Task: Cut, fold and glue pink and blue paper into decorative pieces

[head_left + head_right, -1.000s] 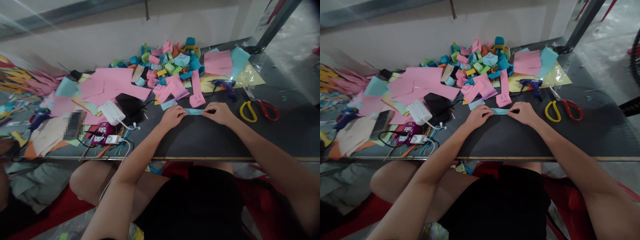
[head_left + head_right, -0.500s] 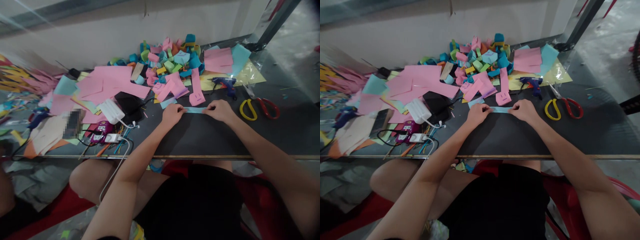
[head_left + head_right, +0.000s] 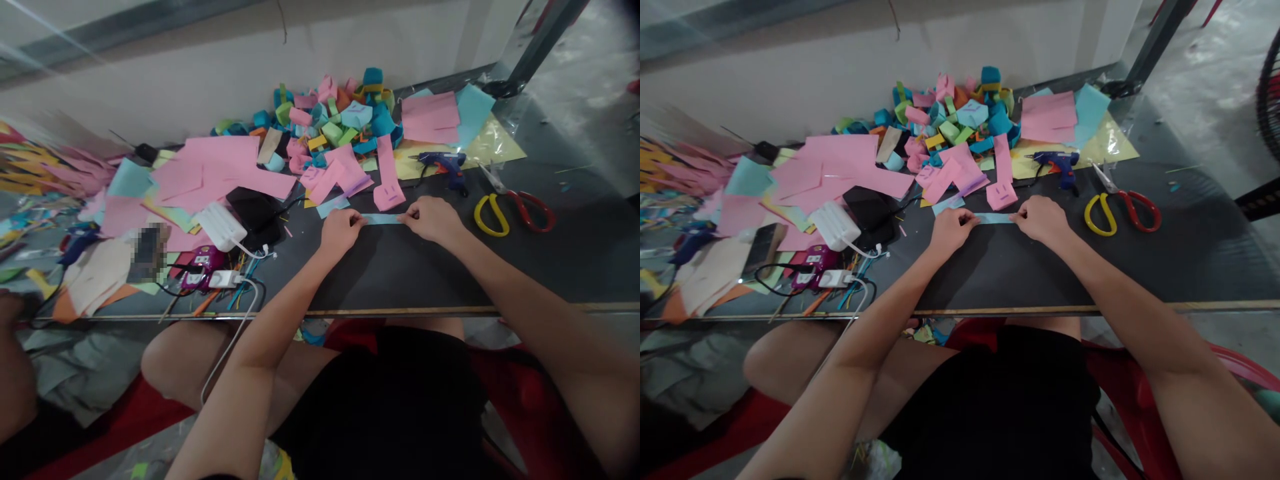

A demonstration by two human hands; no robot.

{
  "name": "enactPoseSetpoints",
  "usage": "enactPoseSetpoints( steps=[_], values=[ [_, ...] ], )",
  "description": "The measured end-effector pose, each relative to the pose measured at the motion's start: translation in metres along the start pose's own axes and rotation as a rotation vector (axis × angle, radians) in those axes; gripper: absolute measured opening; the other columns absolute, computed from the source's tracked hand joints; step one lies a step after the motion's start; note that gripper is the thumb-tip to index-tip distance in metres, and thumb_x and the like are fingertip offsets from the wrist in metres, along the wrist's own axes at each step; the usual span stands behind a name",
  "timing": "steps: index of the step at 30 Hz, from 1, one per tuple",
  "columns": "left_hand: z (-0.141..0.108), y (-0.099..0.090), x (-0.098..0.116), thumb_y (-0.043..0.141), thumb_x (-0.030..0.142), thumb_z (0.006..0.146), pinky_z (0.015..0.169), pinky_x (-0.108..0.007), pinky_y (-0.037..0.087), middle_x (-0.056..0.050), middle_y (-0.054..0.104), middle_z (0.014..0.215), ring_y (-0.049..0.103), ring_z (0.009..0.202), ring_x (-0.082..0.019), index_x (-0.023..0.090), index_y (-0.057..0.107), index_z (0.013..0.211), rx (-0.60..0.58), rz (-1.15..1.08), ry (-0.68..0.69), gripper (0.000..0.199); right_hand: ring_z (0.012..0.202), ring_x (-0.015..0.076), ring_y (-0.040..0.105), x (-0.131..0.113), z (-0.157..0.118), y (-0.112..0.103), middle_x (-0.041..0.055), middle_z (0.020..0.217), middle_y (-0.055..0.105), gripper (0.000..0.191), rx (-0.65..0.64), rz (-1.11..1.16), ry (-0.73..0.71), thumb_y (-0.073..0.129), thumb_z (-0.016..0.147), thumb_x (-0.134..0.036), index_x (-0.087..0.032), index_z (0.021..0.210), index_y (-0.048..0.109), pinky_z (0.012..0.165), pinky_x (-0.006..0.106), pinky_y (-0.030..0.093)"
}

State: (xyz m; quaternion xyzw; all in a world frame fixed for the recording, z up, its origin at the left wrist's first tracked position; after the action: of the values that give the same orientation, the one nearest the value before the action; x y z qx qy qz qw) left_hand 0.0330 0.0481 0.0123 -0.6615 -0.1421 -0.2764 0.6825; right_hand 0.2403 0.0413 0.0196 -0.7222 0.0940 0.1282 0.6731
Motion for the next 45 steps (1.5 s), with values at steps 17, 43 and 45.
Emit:
enactPoseSetpoints(
  steps=[17,43,45],
  values=[
    [-0.002,-0.011,-0.019,0.076,0.012,0.085,0.096,-0.042,0.055,-0.007,0.075,0.098,0.069,0.096,-0.023,0.018,0.073,0.104,0.119,-0.02,0.014,0.02,0.083,0.0237,0.062,0.009,-0.005,-0.005,0.0085,0.093,0.068,0.042,0.071,0.033,0.036,0.071,0.09,-0.059,-0.021,0.072,0.067,0.068,0.035,0.042],
    [-0.064,0.014,0.049,0.05,0.031,0.105,0.108,-0.041,0.052,-0.018,0.068,0.14,0.064,0.127,-0.028,0.009,0.06,0.144,-0.074,0.388,0.426,0.046,0.148,0.0329,0.052,-0.054,-0.069,0.03,0.0217,0.158,0.053,0.063,0.114,-0.208,-0.459,0.033,0.106,-0.04,-0.003,0.154,0.05,0.127,0.056,0.033],
    [-0.063,0.014,0.049,0.048,0.032,0.106,0.106,-0.041,0.053,-0.017,0.068,0.14,0.066,0.126,-0.027,0.009,0.061,0.142,-0.051,0.39,0.408,0.044,0.146,0.0322,0.054,-0.042,-0.069,0.023,0.0216,0.156,0.055,0.063,0.122,-0.236,-0.424,0.034,0.106,-0.041,-0.002,0.153,0.052,0.125,0.054,0.036]
  ],
)
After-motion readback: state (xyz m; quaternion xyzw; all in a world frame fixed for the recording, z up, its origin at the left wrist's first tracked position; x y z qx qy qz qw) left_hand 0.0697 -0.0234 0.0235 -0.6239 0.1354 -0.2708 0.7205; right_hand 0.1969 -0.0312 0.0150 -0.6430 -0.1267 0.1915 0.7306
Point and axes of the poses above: each hand's wrist, its own z-axis towards the middle knuckle, its own y-axis out of the palm, x = y × z, the point moved 10 cm from there along z, towards the middle knuckle
